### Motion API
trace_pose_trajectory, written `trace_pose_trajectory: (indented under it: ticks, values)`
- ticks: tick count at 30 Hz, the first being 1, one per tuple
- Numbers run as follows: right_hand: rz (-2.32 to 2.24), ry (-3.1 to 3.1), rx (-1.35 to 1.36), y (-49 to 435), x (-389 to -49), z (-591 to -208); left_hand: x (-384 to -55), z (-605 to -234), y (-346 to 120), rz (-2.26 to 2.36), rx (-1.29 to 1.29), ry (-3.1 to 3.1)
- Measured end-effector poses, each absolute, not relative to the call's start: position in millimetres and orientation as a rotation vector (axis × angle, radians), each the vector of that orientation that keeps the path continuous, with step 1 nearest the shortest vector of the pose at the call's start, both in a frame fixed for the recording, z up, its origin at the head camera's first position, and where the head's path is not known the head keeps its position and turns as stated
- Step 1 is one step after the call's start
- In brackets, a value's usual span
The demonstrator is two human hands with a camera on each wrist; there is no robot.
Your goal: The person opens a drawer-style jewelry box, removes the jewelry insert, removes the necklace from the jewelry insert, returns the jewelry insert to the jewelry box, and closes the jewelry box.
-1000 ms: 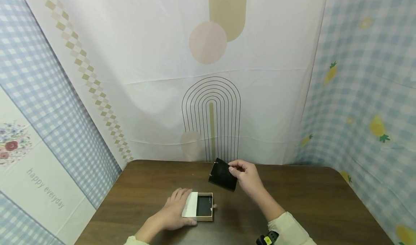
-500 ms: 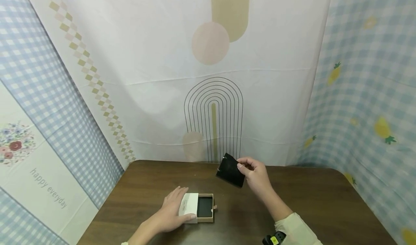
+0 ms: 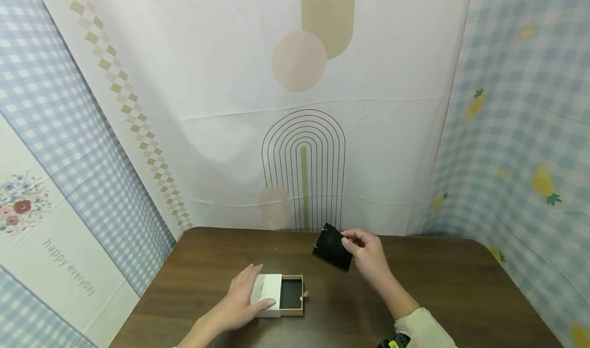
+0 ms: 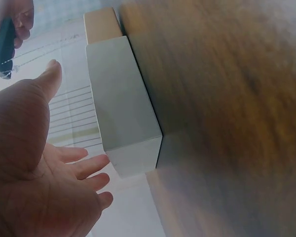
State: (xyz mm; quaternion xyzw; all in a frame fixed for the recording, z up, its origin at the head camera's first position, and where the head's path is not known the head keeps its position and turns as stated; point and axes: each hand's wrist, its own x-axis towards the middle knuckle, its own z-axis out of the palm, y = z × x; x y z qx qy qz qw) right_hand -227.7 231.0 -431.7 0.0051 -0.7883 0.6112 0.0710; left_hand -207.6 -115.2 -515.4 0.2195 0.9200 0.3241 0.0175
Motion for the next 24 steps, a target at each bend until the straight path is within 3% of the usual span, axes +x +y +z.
trace_pose_trajectory:
  ticks: [13, 24]
  values:
    - [1.817, -2.428, 0.041, 239, -225, -441, -209, -510, -110, 1.078, 0.804, 2.872]
    - [1.848, -2.420, 0.215, 247, -219, -445, -225, -480, -56, 1.528, 0.881, 2.482]
